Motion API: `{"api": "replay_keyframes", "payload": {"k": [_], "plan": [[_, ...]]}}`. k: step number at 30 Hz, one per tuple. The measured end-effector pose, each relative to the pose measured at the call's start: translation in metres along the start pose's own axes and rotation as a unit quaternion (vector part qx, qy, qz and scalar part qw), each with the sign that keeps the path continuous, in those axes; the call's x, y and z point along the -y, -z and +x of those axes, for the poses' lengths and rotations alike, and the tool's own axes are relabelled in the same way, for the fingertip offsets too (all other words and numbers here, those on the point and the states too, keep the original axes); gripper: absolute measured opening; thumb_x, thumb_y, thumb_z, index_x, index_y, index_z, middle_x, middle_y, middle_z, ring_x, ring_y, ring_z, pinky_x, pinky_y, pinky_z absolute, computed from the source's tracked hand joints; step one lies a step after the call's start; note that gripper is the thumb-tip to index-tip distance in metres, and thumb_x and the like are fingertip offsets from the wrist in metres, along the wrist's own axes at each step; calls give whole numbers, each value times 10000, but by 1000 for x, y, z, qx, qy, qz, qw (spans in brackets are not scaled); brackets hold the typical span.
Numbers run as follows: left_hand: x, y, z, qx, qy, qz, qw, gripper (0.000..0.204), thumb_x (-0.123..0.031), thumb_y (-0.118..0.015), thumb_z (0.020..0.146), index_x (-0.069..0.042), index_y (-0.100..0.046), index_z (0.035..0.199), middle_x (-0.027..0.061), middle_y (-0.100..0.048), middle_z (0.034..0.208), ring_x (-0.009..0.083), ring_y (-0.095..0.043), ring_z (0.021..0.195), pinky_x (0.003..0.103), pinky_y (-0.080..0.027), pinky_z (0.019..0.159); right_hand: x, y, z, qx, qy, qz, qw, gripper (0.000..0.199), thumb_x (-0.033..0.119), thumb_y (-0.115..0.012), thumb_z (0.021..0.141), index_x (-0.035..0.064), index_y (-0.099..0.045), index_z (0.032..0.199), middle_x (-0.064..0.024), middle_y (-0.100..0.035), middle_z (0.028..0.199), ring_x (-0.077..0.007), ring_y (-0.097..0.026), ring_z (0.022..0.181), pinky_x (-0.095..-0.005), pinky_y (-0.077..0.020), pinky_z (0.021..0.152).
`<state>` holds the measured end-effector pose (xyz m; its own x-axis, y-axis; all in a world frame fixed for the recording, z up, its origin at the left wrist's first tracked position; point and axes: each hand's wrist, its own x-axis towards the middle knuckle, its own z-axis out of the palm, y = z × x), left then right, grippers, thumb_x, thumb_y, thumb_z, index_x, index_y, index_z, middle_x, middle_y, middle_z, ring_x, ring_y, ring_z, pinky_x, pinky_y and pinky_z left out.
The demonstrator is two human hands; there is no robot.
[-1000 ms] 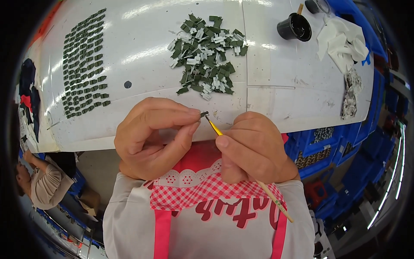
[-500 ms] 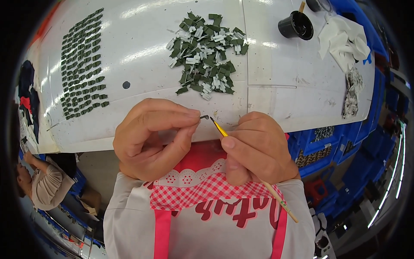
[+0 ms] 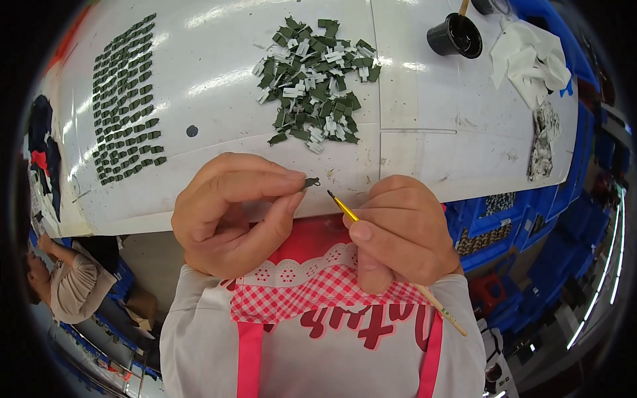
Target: Applying black paint or adhesive to the stems of small plastic artificial leaf pieces at a manufacturing workbench.
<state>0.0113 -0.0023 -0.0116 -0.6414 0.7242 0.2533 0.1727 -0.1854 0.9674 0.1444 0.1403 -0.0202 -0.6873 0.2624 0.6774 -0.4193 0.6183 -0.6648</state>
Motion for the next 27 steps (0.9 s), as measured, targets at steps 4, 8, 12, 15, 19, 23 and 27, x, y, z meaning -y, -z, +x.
{"api": "replay_keyframes", "payload": {"k": [4,8,12,15,19,23,27], "plan": [[-2,0,0,5,10,-14,1000,281,149,-692,655,27,-696,907,111,-646,894,103,-529,607,171,-425,518,-2,-1,-2,-33,10,1,999,183,131,-508,870,16,-587,988,-160,-664,768,-187,-536,580,-320,-453,533],[-3,1,1,7,16,-17,1000,272,145,-696,649,26,-695,893,107,-645,881,106,-534,612,173,-430,524,0,0,1,-11,5,-10,1000,184,135,-510,871,15,-588,986,-160,-664,763,-187,-534,577,-320,-450,530],[-3,0,1,6,17,-14,1000,268,143,-698,644,24,-695,885,103,-645,874,107,-535,613,176,-431,526,1,0,2,21,-1,-21,1000,185,133,-513,867,10,-593,980,-162,-663,758,-187,-531,573,-321,-447,529],[-2,0,1,3,10,-12,1000,272,143,-698,642,22,-695,885,100,-645,877,107,-533,613,179,-429,526,0,-1,2,18,0,-23,1000,185,124,-518,860,4,-599,974,-165,-661,752,-187,-527,568,-321,-444,527],[-1,-1,0,3,9,-11,1000,275,142,-698,639,19,-696,885,98,-646,878,109,-533,610,182,-426,524,1,-1,2,20,-6,-25,999,185,107,-520,846,-1,-604,970,-168,-659,751,-187,-526,568,-321,-442,527],[-1,-1,0,4,11,-8,1000,276,139,-700,638,17,-696,886,97,-645,878,109,-531,608,183,-423,522,1,-1,2,24,-10,-26,999,185,96,-522,839,-3,-607,969,-169,-659,754,-188,-526,569,-322,-439,527],[-3,0,0,4,17,-5,1000,273,136,-703,639,15,-696,883,96,-645,878,111,-531,611,185,-424,525,1,0,2,24,-10,-22,999,185,94,-522,840,-3,-606,973,-168,-659,755,-188,-526,570,-321,-439,527]]}}
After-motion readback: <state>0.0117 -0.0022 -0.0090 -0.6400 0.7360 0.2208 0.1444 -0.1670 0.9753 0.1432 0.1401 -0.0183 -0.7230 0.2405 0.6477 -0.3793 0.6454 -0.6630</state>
